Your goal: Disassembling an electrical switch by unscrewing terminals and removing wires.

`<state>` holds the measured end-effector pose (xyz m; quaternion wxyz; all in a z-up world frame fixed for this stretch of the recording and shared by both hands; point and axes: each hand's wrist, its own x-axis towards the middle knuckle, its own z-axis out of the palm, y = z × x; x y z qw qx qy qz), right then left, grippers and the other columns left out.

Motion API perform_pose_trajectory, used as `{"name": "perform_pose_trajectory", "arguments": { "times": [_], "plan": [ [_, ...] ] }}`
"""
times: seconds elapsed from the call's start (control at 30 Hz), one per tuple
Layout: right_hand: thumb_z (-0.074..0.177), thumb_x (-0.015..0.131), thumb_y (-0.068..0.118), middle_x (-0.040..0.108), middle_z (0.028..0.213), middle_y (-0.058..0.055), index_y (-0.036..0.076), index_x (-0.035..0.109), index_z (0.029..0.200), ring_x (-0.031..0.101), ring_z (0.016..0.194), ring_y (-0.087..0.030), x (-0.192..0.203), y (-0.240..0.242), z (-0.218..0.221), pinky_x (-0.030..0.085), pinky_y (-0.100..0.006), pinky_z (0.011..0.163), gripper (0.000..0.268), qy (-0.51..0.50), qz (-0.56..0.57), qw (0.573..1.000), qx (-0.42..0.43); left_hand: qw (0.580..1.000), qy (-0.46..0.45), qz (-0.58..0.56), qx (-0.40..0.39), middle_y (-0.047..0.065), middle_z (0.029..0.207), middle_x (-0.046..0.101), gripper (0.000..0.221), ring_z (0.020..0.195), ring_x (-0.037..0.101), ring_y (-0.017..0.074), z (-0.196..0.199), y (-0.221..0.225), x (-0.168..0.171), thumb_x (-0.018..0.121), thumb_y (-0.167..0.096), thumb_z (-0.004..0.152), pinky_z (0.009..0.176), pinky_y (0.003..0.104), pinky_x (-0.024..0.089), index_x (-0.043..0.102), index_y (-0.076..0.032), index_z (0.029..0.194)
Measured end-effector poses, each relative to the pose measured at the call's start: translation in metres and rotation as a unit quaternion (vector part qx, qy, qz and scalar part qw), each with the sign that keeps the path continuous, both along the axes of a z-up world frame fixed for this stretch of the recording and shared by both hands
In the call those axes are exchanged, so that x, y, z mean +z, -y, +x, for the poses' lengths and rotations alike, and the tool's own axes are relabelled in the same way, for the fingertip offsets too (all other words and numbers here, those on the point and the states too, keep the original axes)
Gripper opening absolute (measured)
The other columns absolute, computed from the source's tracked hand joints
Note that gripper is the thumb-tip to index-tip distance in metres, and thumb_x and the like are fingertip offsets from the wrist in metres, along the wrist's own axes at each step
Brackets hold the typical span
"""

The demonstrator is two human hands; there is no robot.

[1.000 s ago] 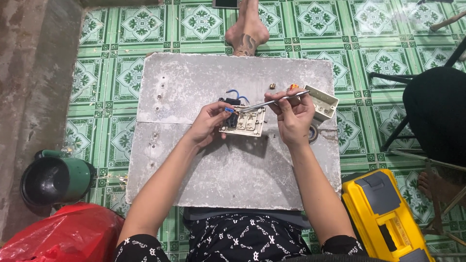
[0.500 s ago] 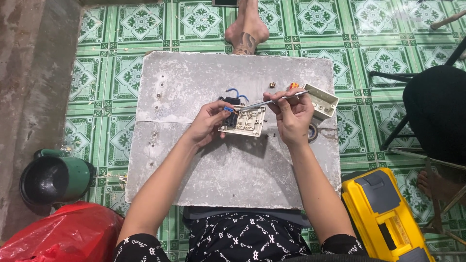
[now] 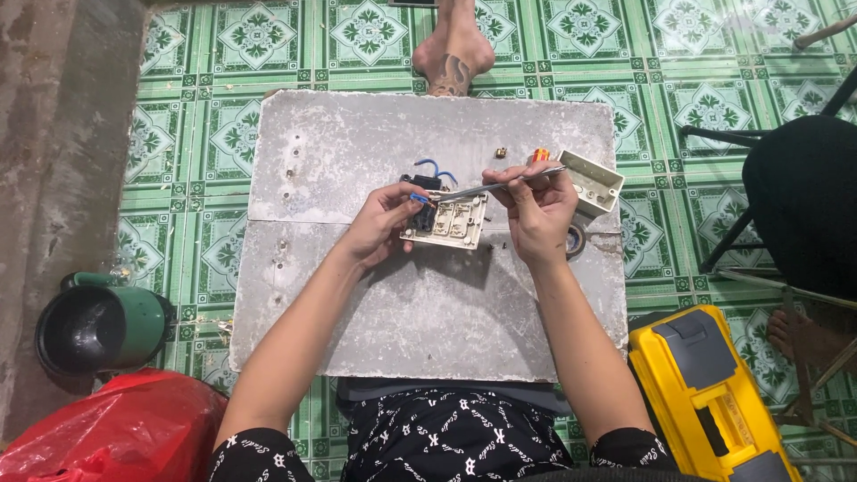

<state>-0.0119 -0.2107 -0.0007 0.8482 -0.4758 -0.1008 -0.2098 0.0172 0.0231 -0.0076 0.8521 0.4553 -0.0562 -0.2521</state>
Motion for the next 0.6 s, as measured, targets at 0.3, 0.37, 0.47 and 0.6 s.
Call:
{"name": "perform_pose_trajectory", "arguments": {
  "times": [0.3, 0.37, 0.47, 0.6],
  "plan": [
    [0.092, 0.072, -0.001, 0.074, 0.096, -0.025, 0.000, 0.052, 0.101, 0.077, 0.093, -0.034, 0.005, 0.003, -0.003, 0.069, -0.044, 0.082, 0.022, -0.016, -0.027, 0.999, -0.021, 1.000, -0.001, -0.005, 0.003, 0.005, 0.080, 0.060, 0.017, 0.048, 0.064, 0.0120, 0.004, 0.001, -0.014, 0.068, -0.001, 0.095, 0.033, 0.029, 0.060, 0.069, 0.001, 0.112],
    [0.091, 0.074, 0.002, 0.074, 0.095, -0.026, -0.001, 0.052, 0.099, 0.077, 0.091, -0.033, 0.005, 0.004, -0.002, 0.069, -0.044, 0.080, 0.024, -0.011, -0.043, 0.998, -0.033, 1.000, 0.000, -0.001, 0.000, 0.006, 0.081, 0.060, 0.016, 0.049, 0.064, 0.0117, 0.002, 0.002, -0.010, 0.067, -0.001, 0.095, 0.033, 0.028, 0.060, 0.069, 0.000, 0.111],
    [0.088, 0.077, 0.003, 0.073, 0.091, -0.026, -0.003, 0.053, 0.096, 0.077, 0.087, -0.032, 0.008, 0.002, -0.002, 0.069, -0.042, 0.076, 0.026, -0.003, -0.080, 0.995, -0.056, 1.000, 0.000, 0.006, -0.001, 0.007, 0.082, 0.061, 0.016, 0.050, 0.064, 0.0113, -0.001, 0.002, -0.002, 0.067, -0.001, 0.095, 0.033, 0.027, 0.059, 0.070, 0.000, 0.111],
    [0.093, 0.073, 0.007, 0.074, 0.090, -0.024, -0.004, 0.057, 0.095, 0.077, 0.086, -0.030, 0.017, -0.002, -0.006, 0.068, -0.040, 0.076, 0.020, -0.019, -0.116, 0.991, -0.057, 1.000, 0.004, 0.012, 0.000, 0.008, 0.081, 0.062, 0.016, 0.051, 0.064, 0.0106, -0.005, 0.005, 0.009, 0.068, -0.001, 0.095, 0.032, 0.026, 0.059, 0.070, 0.001, 0.110]
  ]
}}
